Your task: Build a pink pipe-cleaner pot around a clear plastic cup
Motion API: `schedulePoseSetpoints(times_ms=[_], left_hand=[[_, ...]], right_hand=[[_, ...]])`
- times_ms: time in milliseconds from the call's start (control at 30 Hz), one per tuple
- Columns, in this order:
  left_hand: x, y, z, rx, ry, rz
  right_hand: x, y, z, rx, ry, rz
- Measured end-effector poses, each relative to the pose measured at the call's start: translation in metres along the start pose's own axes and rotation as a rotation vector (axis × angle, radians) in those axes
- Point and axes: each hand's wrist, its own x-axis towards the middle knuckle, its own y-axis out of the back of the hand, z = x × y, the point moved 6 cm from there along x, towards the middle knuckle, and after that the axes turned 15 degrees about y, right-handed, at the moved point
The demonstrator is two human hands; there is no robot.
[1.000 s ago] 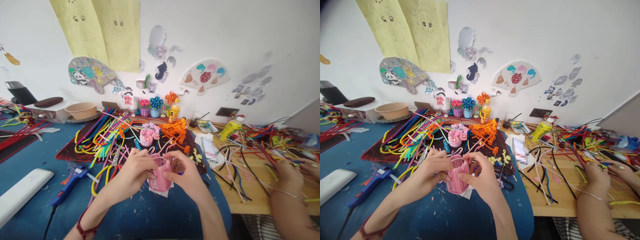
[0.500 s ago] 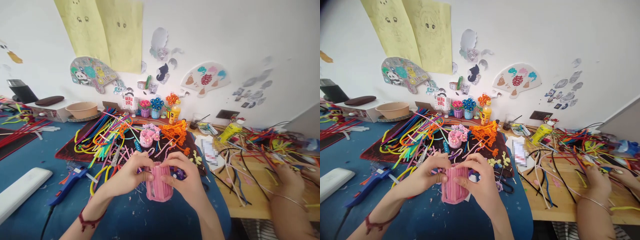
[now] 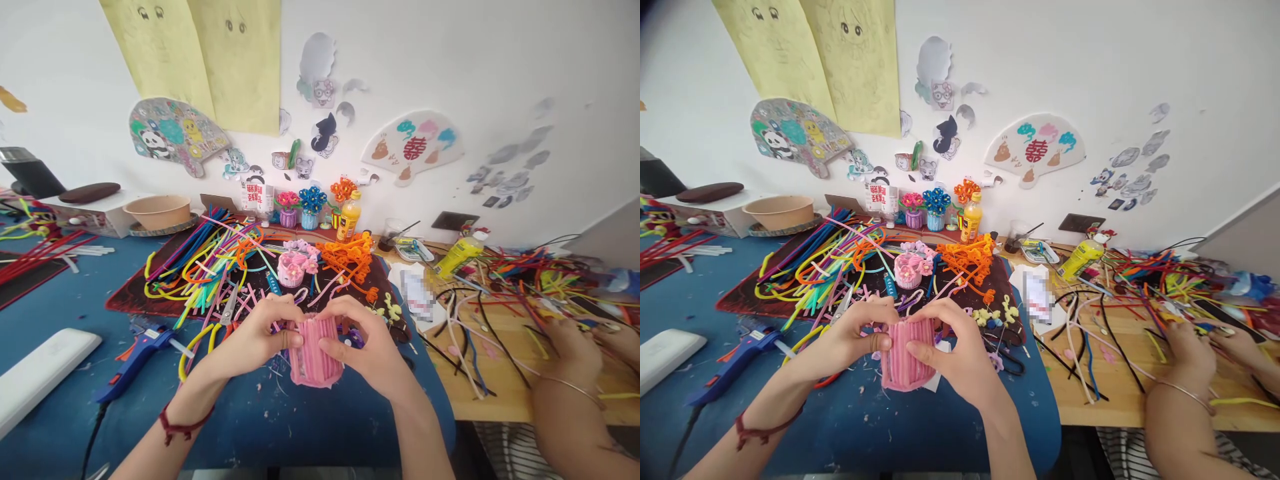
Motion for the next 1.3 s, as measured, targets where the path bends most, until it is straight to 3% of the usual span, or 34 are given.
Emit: schedulePoseSetpoints(times_ms=[267,533,833,1300], left_hand=[[0.003,0.007,0.002,-0.016,-0.013,0.010],[0.008,0.004,-0.009,-0.072,-0.032,0.020],[0.010,0.005,-0.003,-0.077,-0.017,-0.004],[0.011,0.005,-0.005,-0.152,-0.021,-0.008]], right_hand=[[-0.001,-0.002,-0.006,0.012,-0.050,-0.085],[0.003,0.000,-0.008,-0.008,-0.042,-0.138],[0.001,-0.001,-0.007,-0.052,-0.026,-0.198],[0.003,-0.005,-0.016,-0.105,-0.025,-0.223]])
